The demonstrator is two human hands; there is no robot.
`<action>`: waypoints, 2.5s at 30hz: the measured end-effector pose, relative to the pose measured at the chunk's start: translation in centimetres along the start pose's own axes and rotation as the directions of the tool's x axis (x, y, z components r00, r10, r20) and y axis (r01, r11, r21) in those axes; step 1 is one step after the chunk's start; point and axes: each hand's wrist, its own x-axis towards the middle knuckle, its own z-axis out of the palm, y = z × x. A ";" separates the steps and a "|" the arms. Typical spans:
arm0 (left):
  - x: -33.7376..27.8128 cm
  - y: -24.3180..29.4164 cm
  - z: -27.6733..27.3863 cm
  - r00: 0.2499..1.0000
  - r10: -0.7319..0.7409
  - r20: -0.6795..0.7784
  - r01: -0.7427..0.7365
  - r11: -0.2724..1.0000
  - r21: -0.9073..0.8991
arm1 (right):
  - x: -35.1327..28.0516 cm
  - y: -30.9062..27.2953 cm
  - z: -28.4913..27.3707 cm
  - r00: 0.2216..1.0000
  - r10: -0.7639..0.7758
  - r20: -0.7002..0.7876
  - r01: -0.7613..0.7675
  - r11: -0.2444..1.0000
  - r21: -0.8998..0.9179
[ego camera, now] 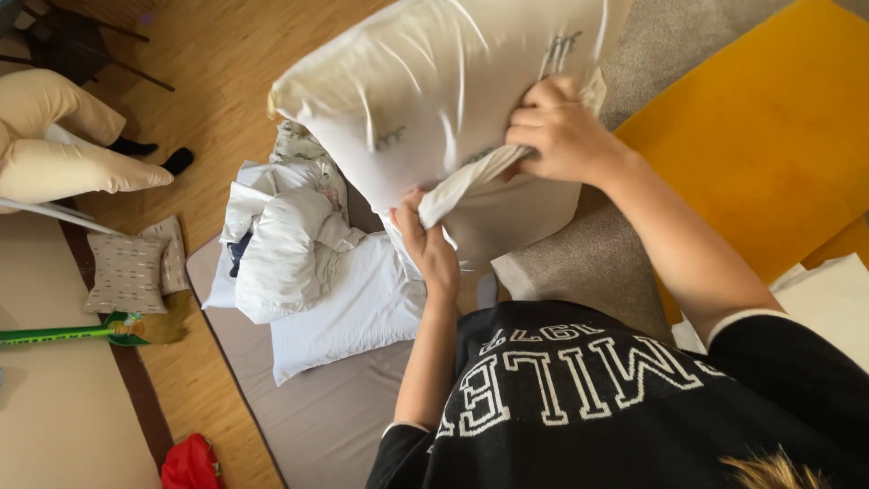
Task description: The person puts a white pillow into a white pillowcase. They start by folding a cloth, then pick up a pillow and insert it into the pillowcase, adjusting the fabric to fit properly.
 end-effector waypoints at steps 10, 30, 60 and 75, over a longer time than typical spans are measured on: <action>3.4 -6.9 -0.6 0.992 0.031 0.122 -0.085 0.881 0.466 | -4.9 3.3 4.5 0.912 0.321 -0.256 -0.300 0.946 0.122; 6.5 7.6 0.7 0.935 0.196 0.296 -0.130 0.965 -0.228 | -0.9 -4.7 -0.8 0.736 0.320 -0.597 -0.179 0.942 0.285; 0.0 4.0 31.3 0.345 0.379 0.859 -0.088 0.924 -0.372 | -18.4 5.9 -9.2 0.470 0.652 -0.596 -0.770 0.633 0.086; 7.5 0.3 23.0 0.465 0.178 0.867 -0.385 0.923 0.017 | -12.4 8.6 -2.3 0.736 0.546 -0.401 -0.569 0.819 0.070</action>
